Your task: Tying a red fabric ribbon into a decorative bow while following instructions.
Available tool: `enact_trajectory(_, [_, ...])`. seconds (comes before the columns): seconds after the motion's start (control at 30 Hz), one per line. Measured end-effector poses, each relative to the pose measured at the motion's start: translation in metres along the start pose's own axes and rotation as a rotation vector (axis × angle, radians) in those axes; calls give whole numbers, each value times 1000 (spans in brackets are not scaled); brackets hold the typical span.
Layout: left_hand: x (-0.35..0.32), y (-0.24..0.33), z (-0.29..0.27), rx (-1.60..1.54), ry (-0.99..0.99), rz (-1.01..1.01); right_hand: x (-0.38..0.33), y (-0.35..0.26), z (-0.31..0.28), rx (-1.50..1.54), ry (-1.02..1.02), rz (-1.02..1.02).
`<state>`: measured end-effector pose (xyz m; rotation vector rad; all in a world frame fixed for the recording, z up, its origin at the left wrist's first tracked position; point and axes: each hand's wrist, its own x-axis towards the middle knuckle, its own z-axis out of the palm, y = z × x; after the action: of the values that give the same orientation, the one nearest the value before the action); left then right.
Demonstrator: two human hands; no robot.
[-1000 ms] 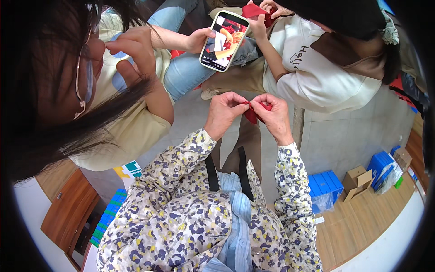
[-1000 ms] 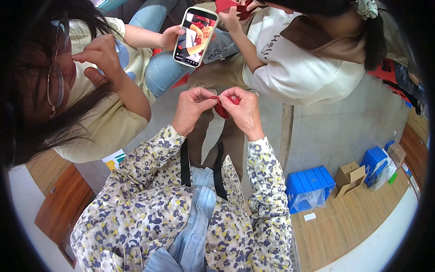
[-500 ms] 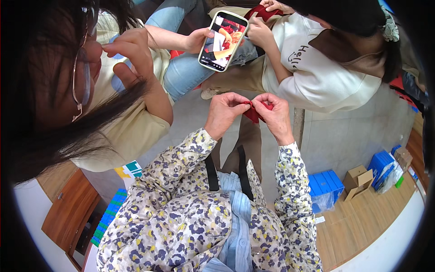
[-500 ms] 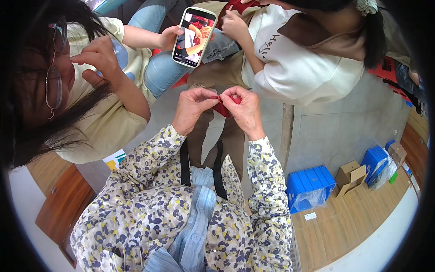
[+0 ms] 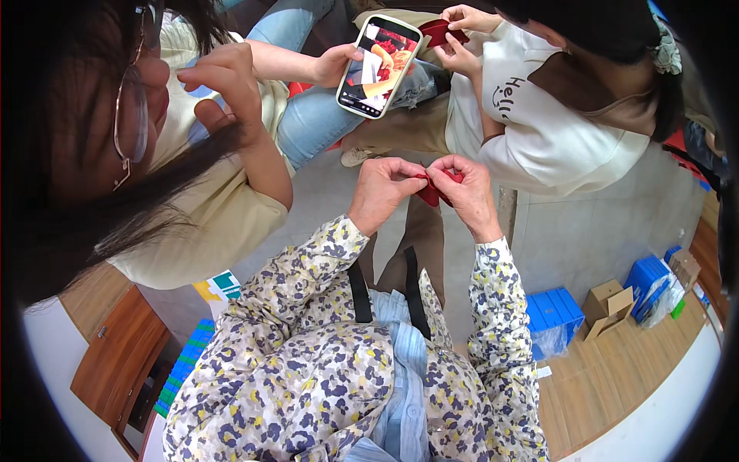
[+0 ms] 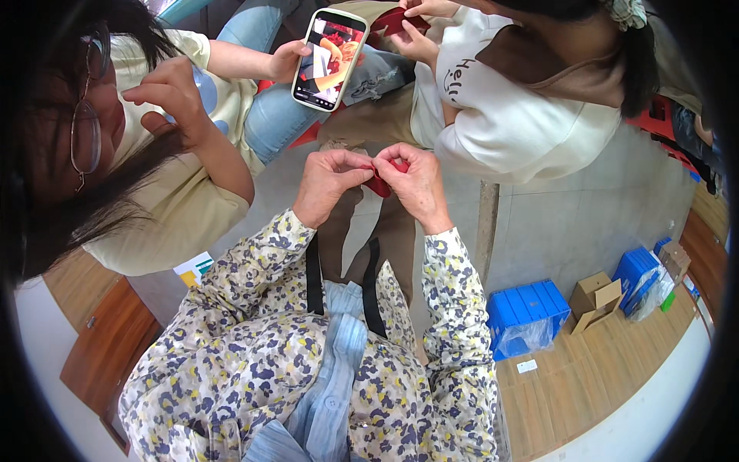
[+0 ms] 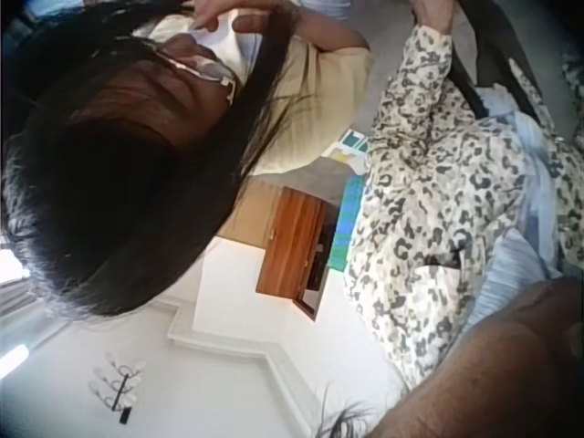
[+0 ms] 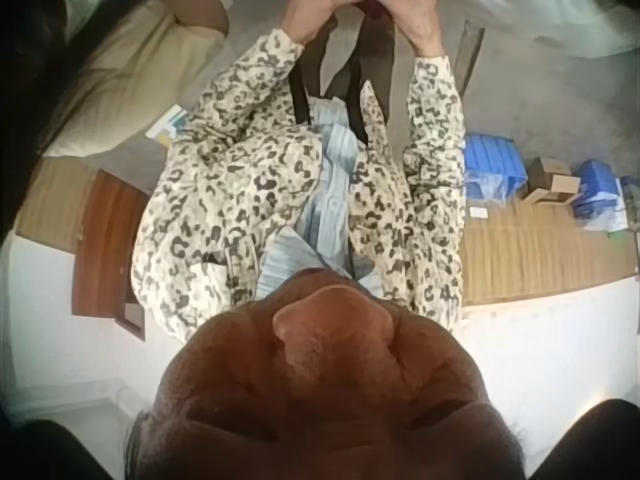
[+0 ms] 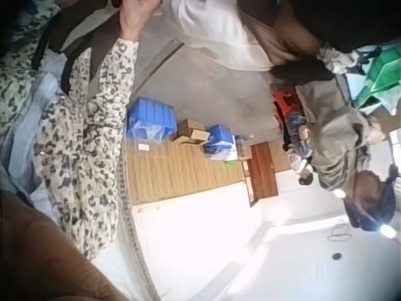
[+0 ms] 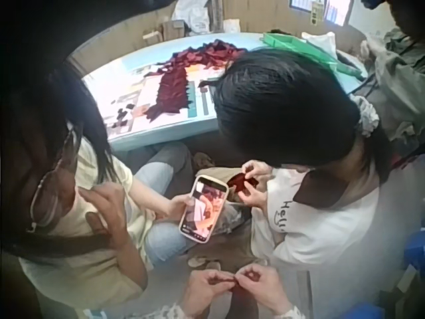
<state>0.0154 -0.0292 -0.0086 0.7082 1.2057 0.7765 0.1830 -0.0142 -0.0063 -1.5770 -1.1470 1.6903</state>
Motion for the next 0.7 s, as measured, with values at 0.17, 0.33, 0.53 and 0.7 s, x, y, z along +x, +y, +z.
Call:
enact_trajectory(0.17, [7,-19,2,47,8,19,2,9,-6,12,-17,19])
enact_trajectory(0.33, [2,-15,7,-47,69,11,-4,4,-13,-131,14,-89])
enact_trajectory(0.53, [-8,-9,7,38,96,32,-15,-28,-15,-441,-11,-201])
enact_trajectory(0.7, [-9,-6,10,114,120,86,-20,-42,-11,-682,51,-376])
